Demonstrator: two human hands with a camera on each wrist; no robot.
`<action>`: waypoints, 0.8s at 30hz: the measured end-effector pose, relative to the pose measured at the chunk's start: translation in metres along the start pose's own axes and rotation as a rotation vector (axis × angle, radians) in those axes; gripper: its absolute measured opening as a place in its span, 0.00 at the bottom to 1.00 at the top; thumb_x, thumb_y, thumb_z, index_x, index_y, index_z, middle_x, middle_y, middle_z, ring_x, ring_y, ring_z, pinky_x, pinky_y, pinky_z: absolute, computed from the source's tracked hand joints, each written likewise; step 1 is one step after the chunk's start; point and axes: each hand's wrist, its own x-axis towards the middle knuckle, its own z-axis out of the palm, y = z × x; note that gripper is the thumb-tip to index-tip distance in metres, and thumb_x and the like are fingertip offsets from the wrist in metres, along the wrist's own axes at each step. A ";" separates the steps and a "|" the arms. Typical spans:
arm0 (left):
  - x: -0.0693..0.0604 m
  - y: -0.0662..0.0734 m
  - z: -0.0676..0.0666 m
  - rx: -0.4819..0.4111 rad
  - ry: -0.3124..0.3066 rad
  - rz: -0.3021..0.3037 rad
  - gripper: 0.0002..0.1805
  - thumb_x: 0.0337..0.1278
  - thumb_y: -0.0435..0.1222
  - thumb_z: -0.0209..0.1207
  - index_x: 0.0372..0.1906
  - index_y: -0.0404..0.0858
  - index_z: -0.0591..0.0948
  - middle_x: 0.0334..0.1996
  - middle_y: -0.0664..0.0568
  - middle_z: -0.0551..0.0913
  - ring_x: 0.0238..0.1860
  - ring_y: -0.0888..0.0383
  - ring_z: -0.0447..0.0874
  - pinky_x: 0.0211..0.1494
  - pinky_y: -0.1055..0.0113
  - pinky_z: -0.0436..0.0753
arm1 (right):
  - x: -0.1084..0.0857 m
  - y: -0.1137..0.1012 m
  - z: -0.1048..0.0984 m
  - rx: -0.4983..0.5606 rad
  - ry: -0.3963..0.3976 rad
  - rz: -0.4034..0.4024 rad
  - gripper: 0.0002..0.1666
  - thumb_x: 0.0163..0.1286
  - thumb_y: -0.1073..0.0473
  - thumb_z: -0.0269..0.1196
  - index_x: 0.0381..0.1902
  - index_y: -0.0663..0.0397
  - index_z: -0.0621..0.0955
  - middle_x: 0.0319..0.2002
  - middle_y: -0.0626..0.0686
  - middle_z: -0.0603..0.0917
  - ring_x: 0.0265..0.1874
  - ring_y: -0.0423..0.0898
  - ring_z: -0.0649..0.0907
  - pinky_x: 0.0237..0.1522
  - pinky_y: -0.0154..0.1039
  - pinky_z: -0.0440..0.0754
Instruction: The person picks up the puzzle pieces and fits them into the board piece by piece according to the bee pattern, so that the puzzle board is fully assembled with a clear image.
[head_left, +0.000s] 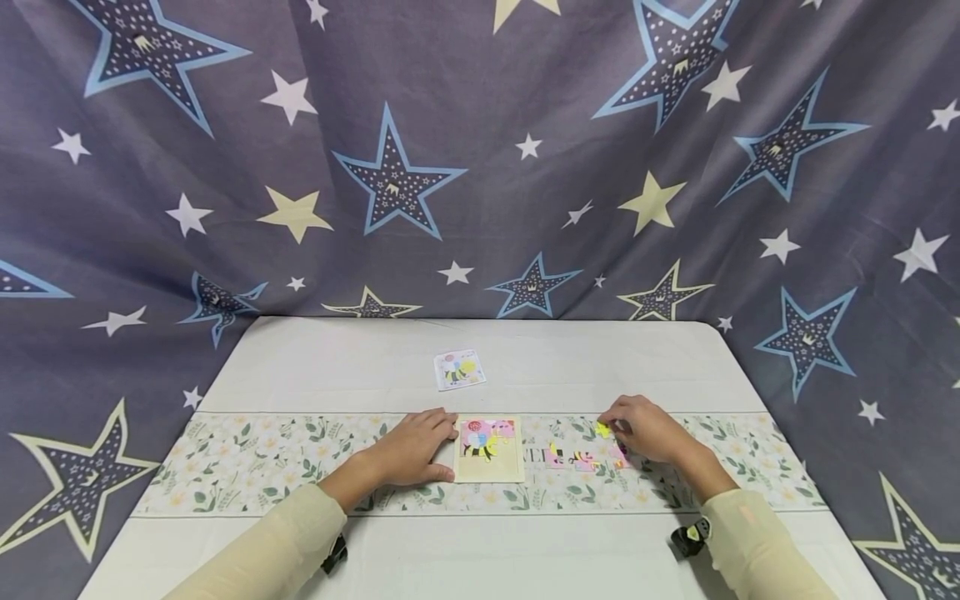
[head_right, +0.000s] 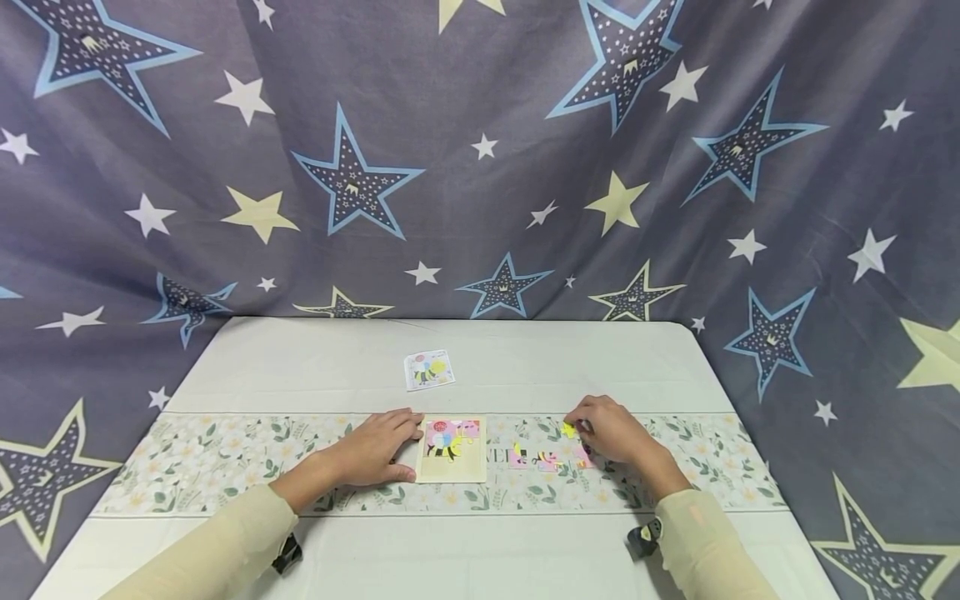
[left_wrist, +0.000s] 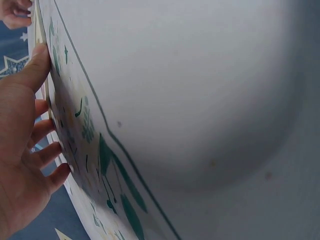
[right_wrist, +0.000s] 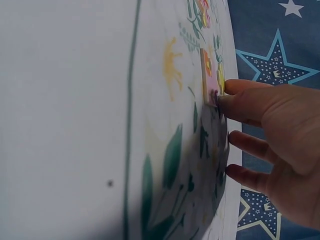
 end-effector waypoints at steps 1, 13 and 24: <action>0.000 0.000 0.000 0.000 -0.001 -0.001 0.38 0.60 0.63 0.62 0.66 0.42 0.76 0.75 0.43 0.68 0.77 0.41 0.63 0.76 0.42 0.67 | 0.000 0.000 0.000 -0.001 -0.001 -0.003 0.14 0.65 0.67 0.69 0.47 0.50 0.89 0.39 0.46 0.87 0.35 0.40 0.82 0.36 0.38 0.81; 0.000 0.002 -0.001 -0.004 -0.005 -0.001 0.37 0.60 0.63 0.62 0.65 0.43 0.76 0.75 0.44 0.68 0.77 0.41 0.63 0.76 0.42 0.66 | 0.003 -0.005 -0.001 -0.009 -0.009 0.044 0.15 0.65 0.62 0.71 0.49 0.50 0.88 0.39 0.44 0.85 0.42 0.45 0.83 0.49 0.48 0.84; 0.000 0.001 -0.003 -0.002 -0.005 0.001 0.37 0.59 0.62 0.63 0.65 0.42 0.76 0.75 0.43 0.68 0.77 0.40 0.63 0.76 0.41 0.67 | 0.014 -0.026 0.001 0.046 -0.012 0.008 0.15 0.68 0.60 0.69 0.52 0.50 0.87 0.42 0.45 0.86 0.47 0.46 0.83 0.53 0.49 0.84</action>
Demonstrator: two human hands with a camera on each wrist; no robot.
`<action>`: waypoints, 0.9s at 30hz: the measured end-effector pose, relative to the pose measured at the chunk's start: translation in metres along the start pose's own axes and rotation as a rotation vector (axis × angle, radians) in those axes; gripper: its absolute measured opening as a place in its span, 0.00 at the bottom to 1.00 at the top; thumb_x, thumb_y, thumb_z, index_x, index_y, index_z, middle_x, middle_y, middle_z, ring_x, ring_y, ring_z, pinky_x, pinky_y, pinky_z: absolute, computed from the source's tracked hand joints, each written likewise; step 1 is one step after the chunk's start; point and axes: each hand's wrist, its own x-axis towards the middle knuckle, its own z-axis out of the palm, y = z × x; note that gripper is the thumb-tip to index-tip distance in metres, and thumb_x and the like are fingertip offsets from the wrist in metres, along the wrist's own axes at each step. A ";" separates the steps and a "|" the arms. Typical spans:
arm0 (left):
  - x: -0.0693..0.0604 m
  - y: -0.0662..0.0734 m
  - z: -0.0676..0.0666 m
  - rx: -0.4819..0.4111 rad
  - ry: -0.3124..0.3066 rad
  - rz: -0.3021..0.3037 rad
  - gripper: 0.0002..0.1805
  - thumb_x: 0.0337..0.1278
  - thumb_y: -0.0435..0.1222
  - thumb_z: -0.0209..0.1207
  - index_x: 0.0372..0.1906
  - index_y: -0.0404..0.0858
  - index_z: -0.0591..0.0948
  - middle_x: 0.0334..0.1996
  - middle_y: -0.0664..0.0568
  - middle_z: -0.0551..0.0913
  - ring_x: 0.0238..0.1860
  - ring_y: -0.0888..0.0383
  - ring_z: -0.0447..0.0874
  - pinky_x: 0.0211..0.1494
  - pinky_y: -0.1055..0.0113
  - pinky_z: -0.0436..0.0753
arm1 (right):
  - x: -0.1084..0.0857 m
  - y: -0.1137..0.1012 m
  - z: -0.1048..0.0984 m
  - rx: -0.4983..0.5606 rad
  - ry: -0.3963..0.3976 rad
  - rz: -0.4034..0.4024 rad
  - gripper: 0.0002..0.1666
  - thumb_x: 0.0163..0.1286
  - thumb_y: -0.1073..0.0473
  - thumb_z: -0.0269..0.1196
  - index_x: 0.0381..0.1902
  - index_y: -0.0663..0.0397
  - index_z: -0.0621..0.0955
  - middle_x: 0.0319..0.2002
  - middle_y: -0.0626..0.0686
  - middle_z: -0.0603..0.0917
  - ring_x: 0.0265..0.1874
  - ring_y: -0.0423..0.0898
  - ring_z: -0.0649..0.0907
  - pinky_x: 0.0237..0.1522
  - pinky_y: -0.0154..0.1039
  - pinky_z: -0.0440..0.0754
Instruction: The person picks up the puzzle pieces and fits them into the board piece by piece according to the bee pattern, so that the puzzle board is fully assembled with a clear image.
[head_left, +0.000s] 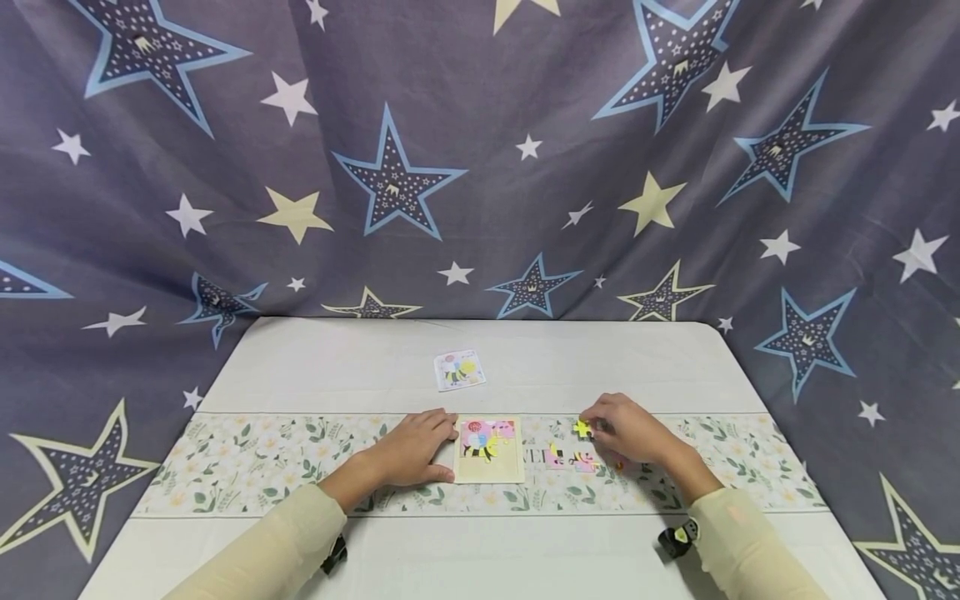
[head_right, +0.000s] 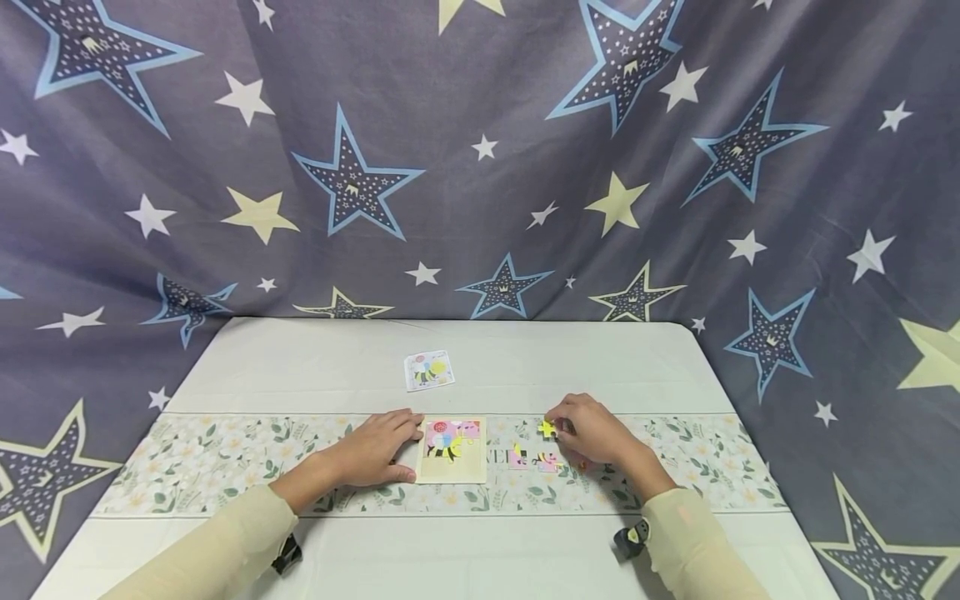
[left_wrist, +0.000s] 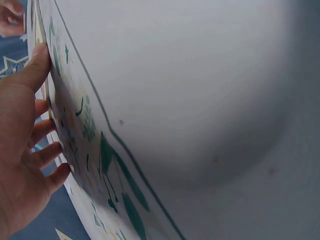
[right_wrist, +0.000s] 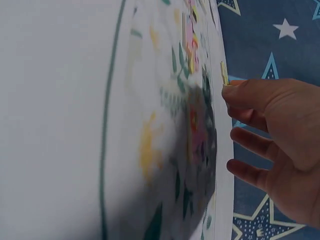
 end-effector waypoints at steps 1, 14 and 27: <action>0.000 0.000 0.000 0.000 0.000 0.000 0.37 0.59 0.62 0.63 0.65 0.42 0.76 0.75 0.43 0.68 0.77 0.40 0.63 0.76 0.41 0.67 | 0.002 -0.003 0.000 -0.003 0.002 -0.005 0.15 0.68 0.59 0.69 0.52 0.50 0.87 0.42 0.45 0.86 0.47 0.46 0.83 0.53 0.49 0.84; 0.000 -0.001 0.002 -0.014 0.020 0.011 0.37 0.59 0.62 0.63 0.65 0.42 0.76 0.74 0.43 0.69 0.77 0.40 0.63 0.76 0.41 0.67 | 0.017 -0.027 0.008 0.043 -0.005 -0.062 0.15 0.71 0.57 0.66 0.55 0.47 0.86 0.44 0.44 0.85 0.48 0.44 0.82 0.49 0.46 0.84; 0.000 0.000 0.002 -0.007 0.008 -0.003 0.37 0.59 0.63 0.62 0.65 0.43 0.76 0.75 0.45 0.69 0.77 0.42 0.63 0.77 0.42 0.66 | 0.032 -0.049 0.020 0.072 -0.045 -0.082 0.15 0.71 0.55 0.67 0.54 0.45 0.86 0.45 0.44 0.85 0.50 0.44 0.82 0.54 0.46 0.83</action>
